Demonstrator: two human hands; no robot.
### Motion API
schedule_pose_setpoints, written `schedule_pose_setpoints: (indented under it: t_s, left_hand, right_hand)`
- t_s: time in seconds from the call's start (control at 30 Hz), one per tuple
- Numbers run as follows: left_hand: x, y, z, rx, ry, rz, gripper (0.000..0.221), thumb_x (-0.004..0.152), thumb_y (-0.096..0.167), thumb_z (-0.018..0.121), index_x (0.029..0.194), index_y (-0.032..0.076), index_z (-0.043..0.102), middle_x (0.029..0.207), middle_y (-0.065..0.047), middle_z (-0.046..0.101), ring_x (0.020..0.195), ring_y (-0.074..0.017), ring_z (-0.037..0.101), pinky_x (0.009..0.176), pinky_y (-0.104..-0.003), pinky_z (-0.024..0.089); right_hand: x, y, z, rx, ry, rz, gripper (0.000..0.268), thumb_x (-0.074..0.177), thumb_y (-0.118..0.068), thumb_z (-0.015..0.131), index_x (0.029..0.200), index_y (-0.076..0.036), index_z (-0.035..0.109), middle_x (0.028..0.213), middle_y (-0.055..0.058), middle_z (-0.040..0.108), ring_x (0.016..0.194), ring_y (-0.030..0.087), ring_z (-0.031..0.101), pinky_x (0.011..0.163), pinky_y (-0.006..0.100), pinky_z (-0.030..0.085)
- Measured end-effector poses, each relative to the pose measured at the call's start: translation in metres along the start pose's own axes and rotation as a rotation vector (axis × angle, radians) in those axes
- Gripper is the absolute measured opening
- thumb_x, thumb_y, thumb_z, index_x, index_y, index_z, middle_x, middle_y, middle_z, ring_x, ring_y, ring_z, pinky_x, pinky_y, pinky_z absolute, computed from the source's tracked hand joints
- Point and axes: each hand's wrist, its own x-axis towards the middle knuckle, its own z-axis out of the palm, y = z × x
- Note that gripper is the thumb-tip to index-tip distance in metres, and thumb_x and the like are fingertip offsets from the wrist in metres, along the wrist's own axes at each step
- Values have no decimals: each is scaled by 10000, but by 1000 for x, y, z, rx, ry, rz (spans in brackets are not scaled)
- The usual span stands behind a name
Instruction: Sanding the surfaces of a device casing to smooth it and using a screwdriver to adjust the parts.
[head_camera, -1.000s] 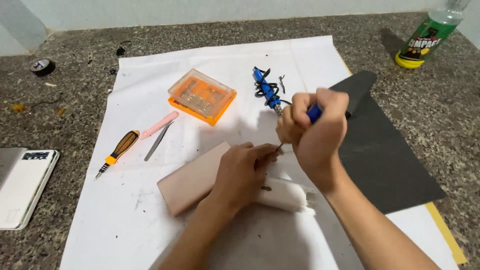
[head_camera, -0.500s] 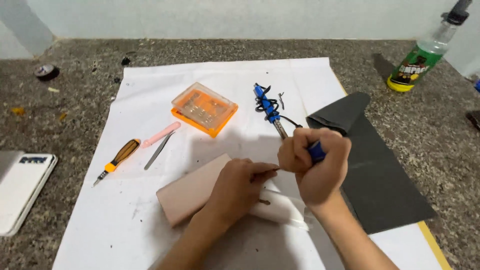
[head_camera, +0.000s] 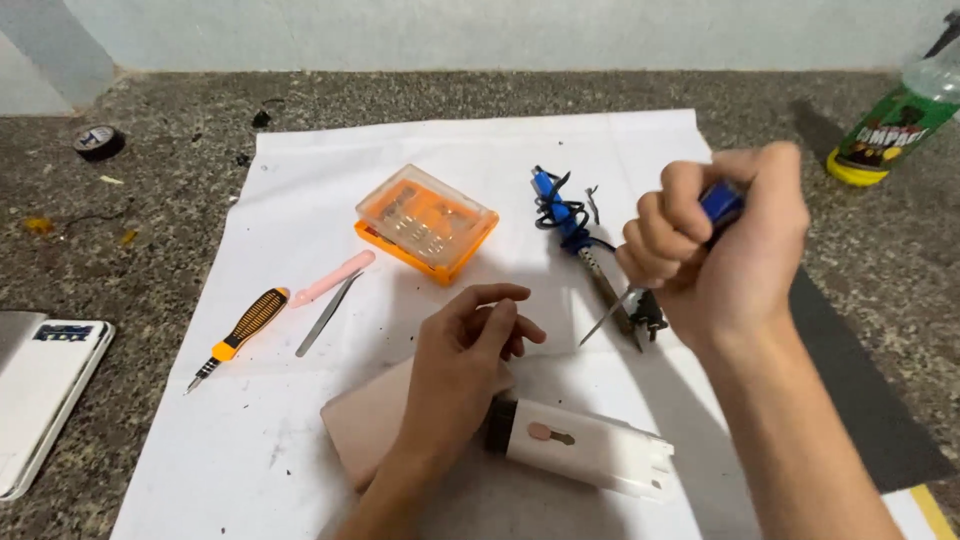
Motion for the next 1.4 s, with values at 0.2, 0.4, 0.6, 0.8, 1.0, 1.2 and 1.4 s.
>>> schedule_pose_setpoints:
  t_s: [0.2,0.4,0.6,0.8,1.0,1.2,1.4]
  left_hand:
    - [-1,4,-1,-7,-19,-66,213,980,160,588,1047,69,769,803,-126,780,700,-143,565,487,-259,391]
    - [11,-15,7,205,-41,147,200,936,188,642,1044,139,803,837,-21,804,704,-100,627,582,-245,472]
    - [34,-44,26,473,-205,660,242,933,122,652,1150,117,758,1102,-44,777,955,-185,741,873,-313,570]
    - [27,-37,25,483,-278,736,260,930,138,680,1179,95,741,1196,-77,773,1083,-229,747,957,-341,548]
    - [7,-41,17,591,-256,647,175,929,143,674,1056,139,794,930,-31,831,792,-210,782,732,-323,562]
    - [-4,-38,21,486,-313,398,216,952,88,594,1102,124,746,971,-68,772,764,-238,741,415,-375,698]
    - [7,-58,21,463,-350,620,399,884,-111,526,1198,50,713,902,-80,713,699,-197,658,378,-365,683]
  right_hand:
    - [9,16,-11,-3,17,0,371,804,-357,379,503,-164,279,472,10,163,482,150,62,435,371,77]
    - [13,20,-11,-40,-106,13,367,791,-376,371,496,-199,243,470,-14,149,453,138,53,402,352,56]
    - [7,17,-2,-98,-83,30,332,769,-275,349,488,-132,245,458,53,195,470,160,105,438,351,97]
    - [-7,16,1,27,24,0,335,775,-234,380,478,-134,260,446,40,178,442,161,114,437,365,121]
    - [-30,17,2,-67,-101,7,324,747,-207,399,467,-99,275,418,95,246,431,183,173,441,365,171]
    - [-22,19,-3,-47,-153,42,304,741,-222,424,492,-87,313,449,81,260,449,177,187,427,362,155]
    - [-8,16,-4,-45,-125,135,268,689,-205,393,501,-141,214,456,29,149,465,130,54,415,333,62]
